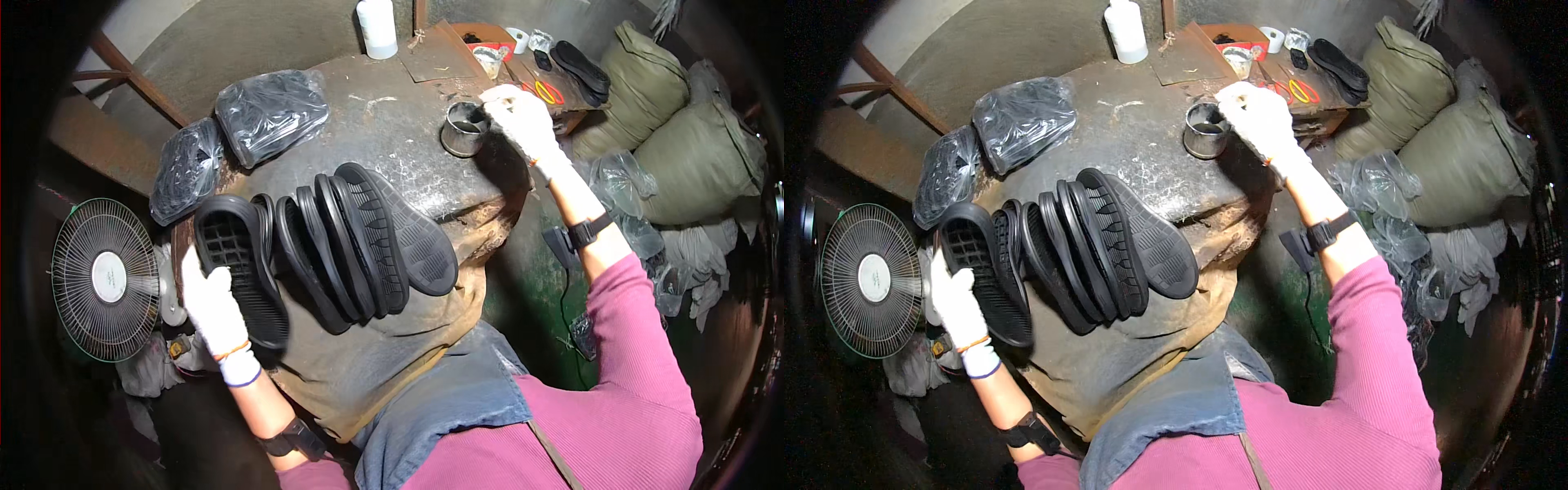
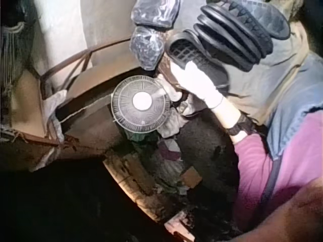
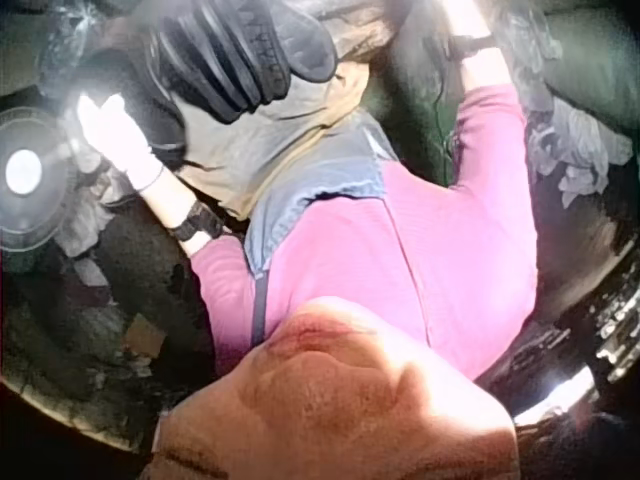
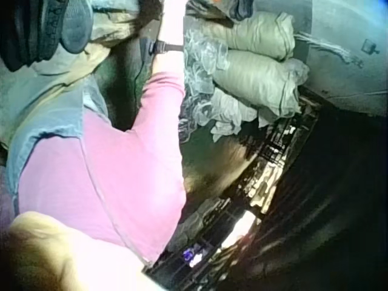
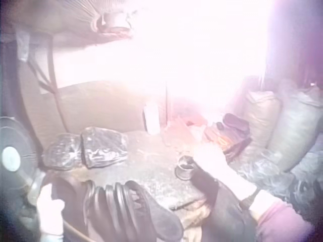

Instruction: The person removes a plastic bag from a stack of shoe soles and applies liquid to the bottom and sides of each sole using a brush before placing them back onto the work surface.

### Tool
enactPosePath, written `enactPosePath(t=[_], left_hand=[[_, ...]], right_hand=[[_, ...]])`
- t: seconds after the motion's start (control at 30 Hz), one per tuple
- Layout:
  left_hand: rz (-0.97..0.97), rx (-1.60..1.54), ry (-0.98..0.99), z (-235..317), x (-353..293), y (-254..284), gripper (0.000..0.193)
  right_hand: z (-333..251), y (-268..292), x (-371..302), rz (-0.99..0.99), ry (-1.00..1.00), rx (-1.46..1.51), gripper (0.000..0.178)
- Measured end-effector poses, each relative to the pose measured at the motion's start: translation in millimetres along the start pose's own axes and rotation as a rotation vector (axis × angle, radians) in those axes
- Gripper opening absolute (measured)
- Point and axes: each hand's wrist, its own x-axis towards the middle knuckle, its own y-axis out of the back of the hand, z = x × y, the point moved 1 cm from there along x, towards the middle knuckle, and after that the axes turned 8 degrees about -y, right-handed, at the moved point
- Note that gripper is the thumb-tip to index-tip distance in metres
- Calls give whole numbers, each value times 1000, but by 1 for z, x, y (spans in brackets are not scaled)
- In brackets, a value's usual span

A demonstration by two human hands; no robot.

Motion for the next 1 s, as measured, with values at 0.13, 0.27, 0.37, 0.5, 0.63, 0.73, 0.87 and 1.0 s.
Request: enactPosePath(t=[0.13,0.27,0.37,0.5,0.63,0.73,0.87,1.0], left_hand=[[-418,303,-745,101,15,-35,31],[-542,524,-897,60,-18,-89,34],[-329,530,-607,7,-47,-123,78],[-262,545,-295,-39,-68,-136,91],[-199,586,-283,-9,-63,-145,53],[-135,287,-128,-2,-63,-138,48],[-147,-483,200,43,-45,-107,55],[-311,-1186,494,54,-38,-100,61]], right_hand=[[27,-24,14,-72,155,-356,16],[51,-48,18,-129,303,-545,9],[76,-68,13,-141,386,-597,16],[66,-75,8,-89,307,-490,19],[61,-55,1,-6,39,-208,25],[89,-40,-3,149,89,-89,24],[87,-39,-4,92,-179,441,29],[97,-38,-4,129,-308,550,31]])
